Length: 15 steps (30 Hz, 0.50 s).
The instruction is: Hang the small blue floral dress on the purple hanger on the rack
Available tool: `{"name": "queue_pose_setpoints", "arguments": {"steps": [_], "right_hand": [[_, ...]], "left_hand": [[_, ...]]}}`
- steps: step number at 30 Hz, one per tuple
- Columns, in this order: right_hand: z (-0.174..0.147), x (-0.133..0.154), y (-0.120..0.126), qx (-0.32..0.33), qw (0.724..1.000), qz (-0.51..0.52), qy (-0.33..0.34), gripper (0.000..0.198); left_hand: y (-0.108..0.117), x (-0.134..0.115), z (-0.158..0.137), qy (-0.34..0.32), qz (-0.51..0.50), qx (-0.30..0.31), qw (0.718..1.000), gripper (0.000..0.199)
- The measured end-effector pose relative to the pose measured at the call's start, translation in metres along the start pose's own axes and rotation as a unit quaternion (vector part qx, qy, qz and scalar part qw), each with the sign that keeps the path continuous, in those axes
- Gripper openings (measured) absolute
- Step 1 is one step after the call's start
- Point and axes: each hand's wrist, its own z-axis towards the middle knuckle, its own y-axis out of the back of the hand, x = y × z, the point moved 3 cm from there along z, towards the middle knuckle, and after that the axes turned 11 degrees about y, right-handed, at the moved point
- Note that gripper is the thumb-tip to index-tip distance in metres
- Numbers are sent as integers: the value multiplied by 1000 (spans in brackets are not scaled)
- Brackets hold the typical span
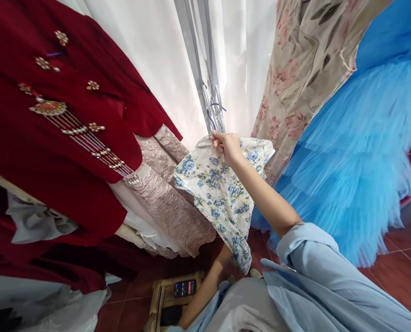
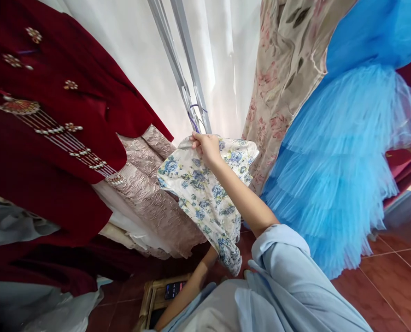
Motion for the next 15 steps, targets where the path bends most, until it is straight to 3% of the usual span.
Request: {"name": "queue_pose_setpoints", "arguments": {"steps": [3,6,9,10,11,12,13,15], "right_hand": [[-4,10,2,12,1000,-3,23,37],[-18,17,8,34,998,-11,49,38],[-40,14,16,60,997,-31,48,34],[-47,10,19,66,996,-40,46,32],[-53,7,20,69,995,-50,47,31],[-59,3,22,70,994,-61,53,29],[-63,-1,22,71,993,-74,62,28],[-67,-6,24,71,988,-102,87,26]], "left_hand": [[30,-10,-1,-23,-38,-118,992,63],[93,-45,-9,-71,-64,-278,956,44],[165,-113,-38,-136,-93,-470,867,35],[182,-144,-53,-177,-97,-528,825,35],[193,-179,-72,-267,-81,-583,763,34],[195,-216,-89,-361,-34,-593,719,32],[189,-253,-103,-437,41,-560,703,30],[165,-320,-121,-504,217,-437,713,27]]}}
